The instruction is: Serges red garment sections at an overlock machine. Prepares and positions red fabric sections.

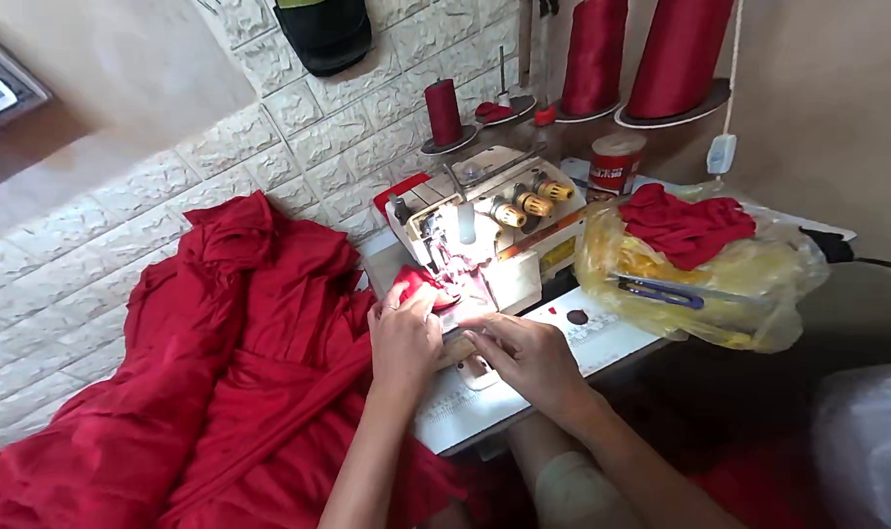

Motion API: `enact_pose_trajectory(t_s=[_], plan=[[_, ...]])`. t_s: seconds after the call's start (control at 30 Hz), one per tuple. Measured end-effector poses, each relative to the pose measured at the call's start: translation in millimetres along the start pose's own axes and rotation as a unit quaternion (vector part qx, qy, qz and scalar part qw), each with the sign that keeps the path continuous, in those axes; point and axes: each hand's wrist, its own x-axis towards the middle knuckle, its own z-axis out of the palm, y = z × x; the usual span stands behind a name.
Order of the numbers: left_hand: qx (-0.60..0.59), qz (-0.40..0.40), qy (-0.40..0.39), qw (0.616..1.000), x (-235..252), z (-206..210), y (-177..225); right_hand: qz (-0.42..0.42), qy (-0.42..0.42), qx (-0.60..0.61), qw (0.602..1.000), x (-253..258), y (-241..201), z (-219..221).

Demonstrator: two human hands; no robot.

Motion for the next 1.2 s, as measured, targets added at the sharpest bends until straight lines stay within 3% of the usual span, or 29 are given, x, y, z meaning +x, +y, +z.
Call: enact_pose_trajectory(t_s=[0.17,0.37,0.47,0.5,0.53,0.6,0.67,0.77,0.83,0.93,1.07,1.13,1.2], plan=[[-0.007,-0.104,-0.033,0.994,13.8,-0.9,-0.4,-0.012,-0.028,0.028,0.999,-3.3,-8.0,3.8],[0.073,-0.118,-0.022,0.990,21.4,2.3,-10.0,-0.007,-0.066,0.052,0.996,-5.8,-17.5,10.6],[0.096,-0.223,-0.115,0.963,12.6,-39.5,17.5,0.029,-0.092,0.092,0.991,-8.9,-18.0,14.2],[0.070,-0.221,-0.169,0.958,7.9,-58.9,27.8,0.041,-0.107,0.137,0.984,-9.0,-17.0,14.2],[0.028,-0.177,-0.224,0.958,1.3,-75.7,35.4,0.047,-0.122,0.198,0.971,-9.3,-14.9,13.4],[-0.100,0.005,-0.288,0.953,-11.2,-85.6,38.8,0.045,-0.108,0.286,0.951,-12.2,-10.1,10.4],[-0.181,0.109,-0.307,0.928,-11.8,-65.5,43.1,0.048,-0.030,0.172,0.983,-12.1,-5.0,1.6],[-0.143,0.086,-0.252,0.953,-9.0,-18.0,53.5,0.045,0.067,-0.093,0.992,-3.2,6.6,-6.2],[-0.108,0.045,-0.228,0.967,-7.6,1.4,55.7,0.060,0.056,-0.152,0.985,1.8,10.1,-2.9],[-0.101,0.043,-0.263,0.958,-6.0,0.5,48.6,0.090,0.038,-0.170,0.981,4.5,4.5,2.9],[-0.080,0.143,-0.467,0.869,-8.0,-37.0,30.3,0.142,-0.004,-0.122,0.982,3.5,0.6,-7.3],[-0.078,0.156,-0.527,0.832,-6.4,-71.0,19.2,0.157,-0.031,-0.083,0.984,0.4,0.7,-14.1],[-0.071,0.135,-0.465,0.872,-4.1,-118.4,-6.6,0.151,-0.044,-0.054,0.986,-3.6,0.4,-16.0]])
